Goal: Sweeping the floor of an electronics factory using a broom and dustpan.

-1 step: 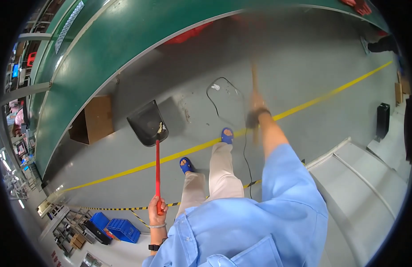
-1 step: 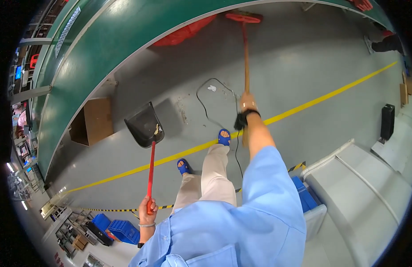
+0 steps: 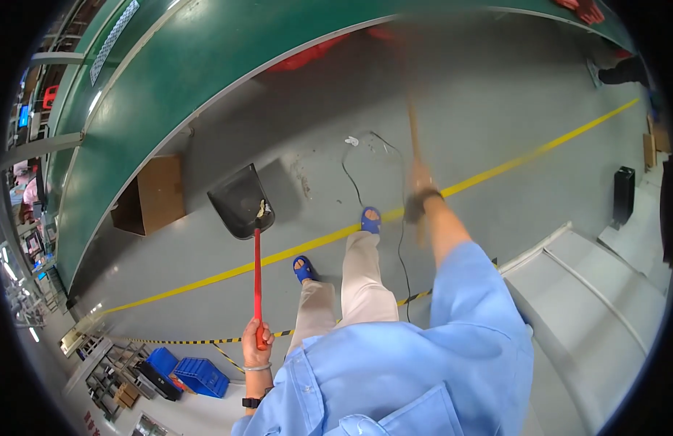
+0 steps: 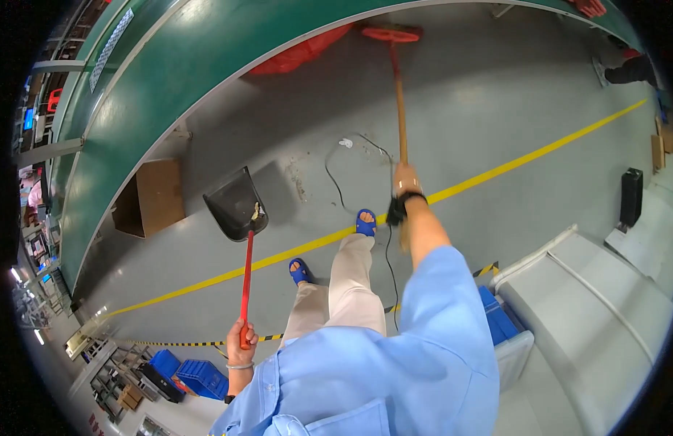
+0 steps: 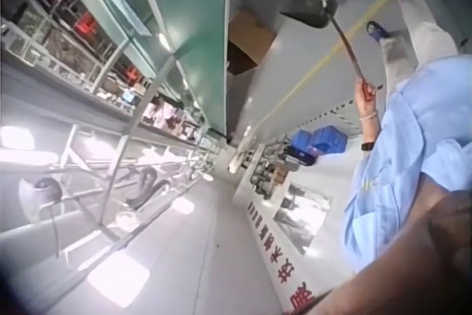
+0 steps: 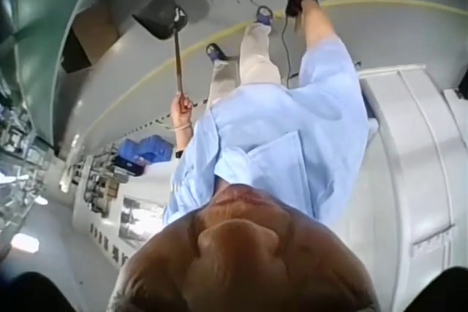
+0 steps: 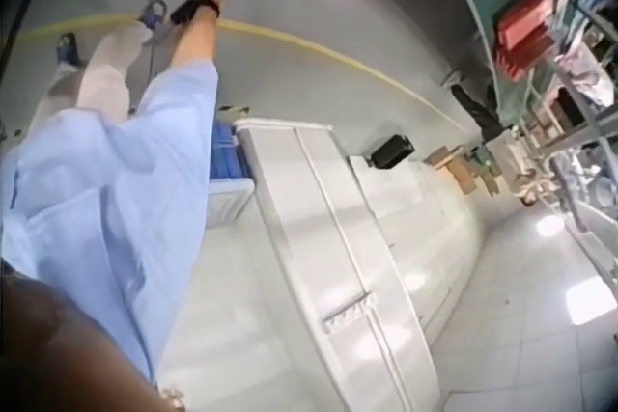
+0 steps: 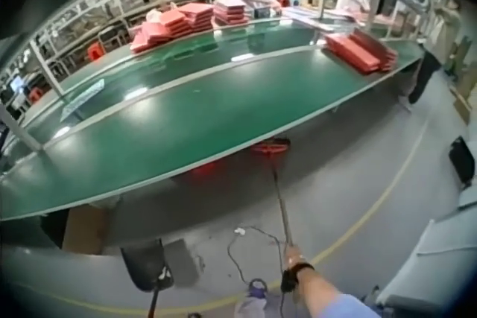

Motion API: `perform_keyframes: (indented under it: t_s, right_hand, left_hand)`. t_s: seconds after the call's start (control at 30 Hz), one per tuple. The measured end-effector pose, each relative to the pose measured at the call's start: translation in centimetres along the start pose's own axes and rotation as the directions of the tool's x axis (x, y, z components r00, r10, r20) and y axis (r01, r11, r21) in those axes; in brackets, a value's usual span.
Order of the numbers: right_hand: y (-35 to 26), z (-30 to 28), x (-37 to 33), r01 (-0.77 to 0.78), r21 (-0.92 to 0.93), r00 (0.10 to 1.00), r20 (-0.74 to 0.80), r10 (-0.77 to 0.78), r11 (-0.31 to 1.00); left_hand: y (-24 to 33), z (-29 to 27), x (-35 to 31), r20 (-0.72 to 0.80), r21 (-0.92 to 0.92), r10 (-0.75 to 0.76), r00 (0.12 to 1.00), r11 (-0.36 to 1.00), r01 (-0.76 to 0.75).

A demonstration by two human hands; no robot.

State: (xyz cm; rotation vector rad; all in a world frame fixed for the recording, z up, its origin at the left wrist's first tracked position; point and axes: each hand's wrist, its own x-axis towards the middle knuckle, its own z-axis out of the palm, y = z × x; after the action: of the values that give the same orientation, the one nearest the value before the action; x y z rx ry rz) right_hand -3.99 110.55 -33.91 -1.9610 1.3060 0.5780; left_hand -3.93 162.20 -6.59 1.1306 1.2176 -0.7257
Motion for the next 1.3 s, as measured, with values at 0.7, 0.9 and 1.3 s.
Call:
perform_keyframes:
  t_s: [0.7,0.9,1.3]
  right_hand:
    - [7.8,10.2,-57.3,-0.042,-0.325,0.998,0.026,0.054,0.945]
    - [-0.7,12.2,-48.6,0.337,-0.450,0.940,0.206,-0.271,0.827]
    - [-6.9,10.4,-30.3,0.575,-0.582,0.817,0.442,-0.371,0.574]
  left_hand:
    - [4.6,-32.5,2.3,0.159,0.043,-0.018,0.987,0.999,0.011]
    - [2.0,-36.3,3.8,0.146,-0.054,0.018,0.989,0.998,-0.011]
    - [-10.3,-31.8,1.2,-0.045,-0.308,0.076,0.996,0.947,-0.087]
